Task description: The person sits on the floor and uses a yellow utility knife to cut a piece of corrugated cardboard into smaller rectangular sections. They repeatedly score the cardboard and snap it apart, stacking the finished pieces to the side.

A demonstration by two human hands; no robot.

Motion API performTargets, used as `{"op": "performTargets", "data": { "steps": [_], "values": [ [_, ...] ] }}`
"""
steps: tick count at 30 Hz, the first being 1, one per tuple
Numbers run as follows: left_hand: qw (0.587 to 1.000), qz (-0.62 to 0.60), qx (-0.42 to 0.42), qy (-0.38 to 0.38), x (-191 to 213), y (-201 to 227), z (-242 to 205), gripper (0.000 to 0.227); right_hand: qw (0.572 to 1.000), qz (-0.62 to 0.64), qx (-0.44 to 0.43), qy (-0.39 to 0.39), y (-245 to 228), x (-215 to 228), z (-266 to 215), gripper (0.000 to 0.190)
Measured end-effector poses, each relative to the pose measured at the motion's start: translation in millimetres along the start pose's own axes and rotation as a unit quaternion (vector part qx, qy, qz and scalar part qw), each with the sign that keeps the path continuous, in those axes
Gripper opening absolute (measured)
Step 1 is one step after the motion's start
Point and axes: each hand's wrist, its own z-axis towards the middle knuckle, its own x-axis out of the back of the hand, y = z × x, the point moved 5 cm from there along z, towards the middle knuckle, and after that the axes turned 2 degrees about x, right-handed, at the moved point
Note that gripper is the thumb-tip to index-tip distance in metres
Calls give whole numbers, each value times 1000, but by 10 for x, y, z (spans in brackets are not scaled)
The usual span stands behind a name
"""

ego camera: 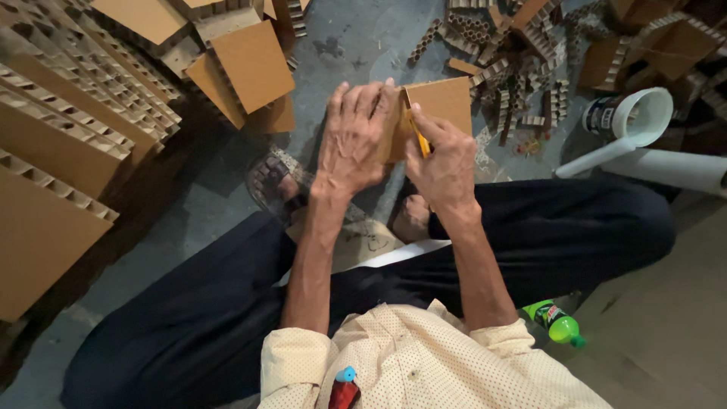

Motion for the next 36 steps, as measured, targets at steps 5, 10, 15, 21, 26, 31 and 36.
{"op": "performTargets", "data": {
  "steps": [5,10,15,21,26,31,36],
  "values": [
    [999,-43,8,-14,-29,-31,-30,92,998,6,-53,-29,9,33,20,42],
    [999,-44,17,-14,-27,-20,-29,92,997,17,-52,-48,12,30,-62,41],
    [999,-43,13,-9,-38,-25,-13,97,998,21,-49,-38,-17,87,-372,46],
    [998,-45,25,-24,-27,-13,-53,103,995,34,-89,-18,-10,-21,-773,51],
    [999,-34,21,-35,-61,-25,-34,106,996,56,-46,45,59,-201,-913,53],
    [998,-54,20,-9,-72,-23,-58,100,996,39,-73,21,145,-325,-964,56],
    [999,-39,-16,-26,-30,-11,-49,97,997,57,-51,19,184,-335,-987,57]
  ]
}}
